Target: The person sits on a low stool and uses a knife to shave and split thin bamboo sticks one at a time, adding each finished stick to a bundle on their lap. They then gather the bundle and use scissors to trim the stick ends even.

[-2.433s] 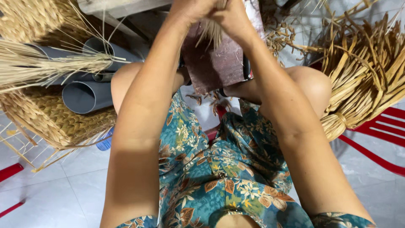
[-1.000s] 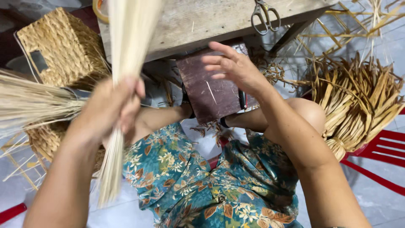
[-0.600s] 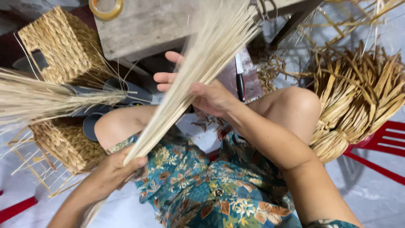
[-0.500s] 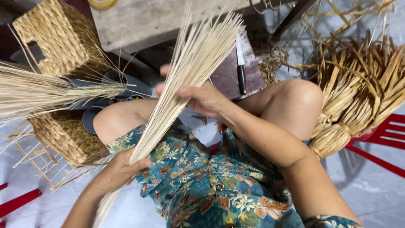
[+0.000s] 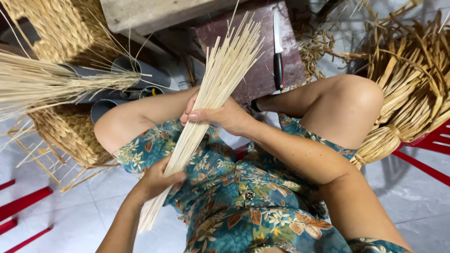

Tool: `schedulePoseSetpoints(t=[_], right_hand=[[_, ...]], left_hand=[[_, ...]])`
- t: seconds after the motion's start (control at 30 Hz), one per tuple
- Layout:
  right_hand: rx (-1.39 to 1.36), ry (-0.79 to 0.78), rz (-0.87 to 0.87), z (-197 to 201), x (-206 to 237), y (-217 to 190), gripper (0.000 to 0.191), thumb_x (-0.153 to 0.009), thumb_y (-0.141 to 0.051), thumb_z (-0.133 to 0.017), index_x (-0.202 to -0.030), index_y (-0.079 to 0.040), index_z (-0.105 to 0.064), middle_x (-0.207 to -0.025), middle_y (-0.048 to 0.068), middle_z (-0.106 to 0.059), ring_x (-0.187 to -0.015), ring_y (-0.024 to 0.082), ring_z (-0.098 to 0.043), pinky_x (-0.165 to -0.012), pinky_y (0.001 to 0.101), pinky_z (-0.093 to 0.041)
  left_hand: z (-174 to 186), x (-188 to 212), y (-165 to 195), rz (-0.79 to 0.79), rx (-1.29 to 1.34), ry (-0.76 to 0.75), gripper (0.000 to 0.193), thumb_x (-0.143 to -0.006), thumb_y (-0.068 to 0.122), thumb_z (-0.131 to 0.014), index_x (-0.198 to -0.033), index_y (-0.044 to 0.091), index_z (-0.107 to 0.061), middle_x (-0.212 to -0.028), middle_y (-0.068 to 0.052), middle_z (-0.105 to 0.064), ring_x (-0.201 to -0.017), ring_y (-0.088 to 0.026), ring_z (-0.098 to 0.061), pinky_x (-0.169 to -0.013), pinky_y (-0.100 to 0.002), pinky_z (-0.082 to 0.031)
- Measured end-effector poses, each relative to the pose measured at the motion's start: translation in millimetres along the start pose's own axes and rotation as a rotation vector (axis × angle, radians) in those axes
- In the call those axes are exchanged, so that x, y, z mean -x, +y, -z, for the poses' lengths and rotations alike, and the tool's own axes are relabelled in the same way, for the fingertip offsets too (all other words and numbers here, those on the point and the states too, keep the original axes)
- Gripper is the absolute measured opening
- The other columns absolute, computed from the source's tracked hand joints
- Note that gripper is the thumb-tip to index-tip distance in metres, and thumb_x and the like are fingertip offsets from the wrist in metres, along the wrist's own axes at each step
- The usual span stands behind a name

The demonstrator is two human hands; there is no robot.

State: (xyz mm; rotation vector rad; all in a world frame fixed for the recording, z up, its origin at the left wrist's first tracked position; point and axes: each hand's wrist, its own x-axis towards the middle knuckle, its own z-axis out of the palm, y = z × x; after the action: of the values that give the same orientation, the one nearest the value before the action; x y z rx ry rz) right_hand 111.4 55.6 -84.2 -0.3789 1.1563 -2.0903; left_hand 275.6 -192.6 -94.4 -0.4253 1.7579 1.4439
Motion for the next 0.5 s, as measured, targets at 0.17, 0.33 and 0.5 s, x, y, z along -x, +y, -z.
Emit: schedulePoseSetpoints(t=[0.17, 0.33, 0.5], right_hand=[[0.055, -0.053, -0.05, 2, -3, 17, 0.025, -0.092, -0.01, -0.078, -0.113, 0.0, -0.07, -0.106, 0.011, -0.076, -0.103, 0.019, -0.074, -0.092, 0.0332, -0.06], [0.419, 0.056, -0.036, 91, -17, 15, 0.058, -0.094, -0.023, -0.073, -0.147, -0.007, -0.055, -0.125, 0.009, -0.07, -0.102, 0.014, -0.063, -0.092, 0.0302, -0.053], [0.572, 0.852, 0.404, 234, -38, -19, 0.026, -0.103, -0.03, -0.069, -0.108, -0.005, -0.072, -0.091, 0.005, -0.076, -0.066, 0.009, -0.05, -0.057, 0.0266, -0.037]], left_hand=[[-17, -22, 5, -0.168, 0.154, -0.004, 0.037, -0.098, 0.033, -0.057, -0.123, 0.006, -0.063, -0.07, 0.003, -0.056, -0.055, -0.006, -0.051, -0.05, -0.022, -0.043], [-8, -24, -8, -0.103, 0.213, 0.114, 0.04, -0.104, 0.038, -0.05, -0.117, 0.006, -0.07, -0.061, 0.004, -0.042, -0.05, -0.006, -0.038, -0.045, -0.023, -0.032], [10, -16, -20, -0.208, -0.043, 0.32, 0.033, -0.107, 0.032, -0.056, -0.097, 0.003, -0.064, -0.067, 0.005, -0.052, -0.058, -0.004, -0.046, -0.05, -0.023, -0.04]])
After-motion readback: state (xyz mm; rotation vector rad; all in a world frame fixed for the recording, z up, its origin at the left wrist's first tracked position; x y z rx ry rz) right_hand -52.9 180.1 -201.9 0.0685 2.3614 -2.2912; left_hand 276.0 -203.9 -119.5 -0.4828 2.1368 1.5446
